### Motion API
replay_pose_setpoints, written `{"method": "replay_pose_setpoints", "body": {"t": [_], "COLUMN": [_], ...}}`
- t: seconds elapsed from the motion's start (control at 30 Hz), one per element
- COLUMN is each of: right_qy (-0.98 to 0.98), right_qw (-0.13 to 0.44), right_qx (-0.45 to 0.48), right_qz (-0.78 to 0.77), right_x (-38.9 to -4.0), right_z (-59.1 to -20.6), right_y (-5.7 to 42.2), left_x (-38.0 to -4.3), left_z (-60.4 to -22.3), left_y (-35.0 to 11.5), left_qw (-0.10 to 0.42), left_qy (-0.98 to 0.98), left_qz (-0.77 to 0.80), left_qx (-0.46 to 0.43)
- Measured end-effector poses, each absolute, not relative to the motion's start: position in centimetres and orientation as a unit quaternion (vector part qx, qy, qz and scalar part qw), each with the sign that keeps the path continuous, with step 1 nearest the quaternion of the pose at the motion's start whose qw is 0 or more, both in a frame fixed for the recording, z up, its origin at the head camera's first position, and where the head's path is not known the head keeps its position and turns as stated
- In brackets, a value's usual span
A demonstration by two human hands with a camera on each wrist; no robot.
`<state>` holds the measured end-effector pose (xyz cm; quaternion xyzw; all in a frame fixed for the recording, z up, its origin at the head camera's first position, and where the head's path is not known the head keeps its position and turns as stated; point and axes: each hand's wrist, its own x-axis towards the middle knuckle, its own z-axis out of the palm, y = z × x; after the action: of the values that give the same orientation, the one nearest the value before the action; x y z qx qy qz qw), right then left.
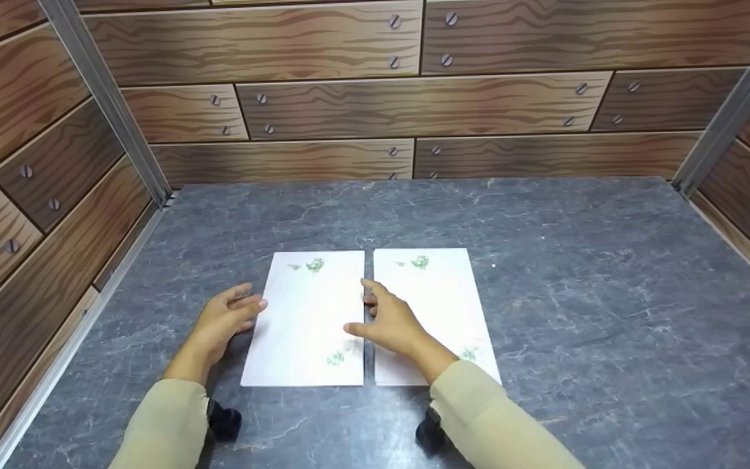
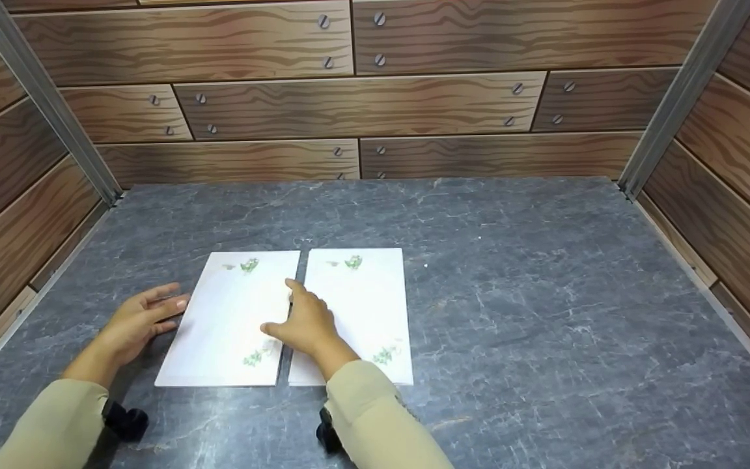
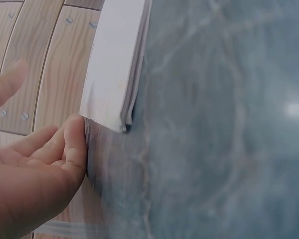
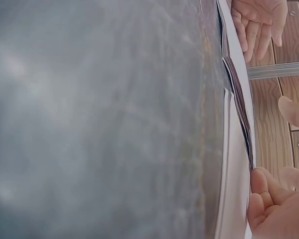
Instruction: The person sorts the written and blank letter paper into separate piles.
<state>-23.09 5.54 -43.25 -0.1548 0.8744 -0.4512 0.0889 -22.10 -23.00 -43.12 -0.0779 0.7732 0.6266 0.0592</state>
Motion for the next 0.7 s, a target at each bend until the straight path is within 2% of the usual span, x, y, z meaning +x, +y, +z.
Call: {"method": "replay_pose_setpoints", "body": {"t": [0.7], "right_qy": [0.841], "right_qw": [0.048], "right_qx": [-0.164], "right_qz": [-0.513], "right_x": [-23.19], "right_z": [-43.56], "right_y": [5.08], "left_x": [-22.30], "left_z": [-43.75], "left_y": [-22.80], "left_qw": [0.016], "left_qy": [0.759], "left_qz": [0.645], "left_qx": [-0.086]}}
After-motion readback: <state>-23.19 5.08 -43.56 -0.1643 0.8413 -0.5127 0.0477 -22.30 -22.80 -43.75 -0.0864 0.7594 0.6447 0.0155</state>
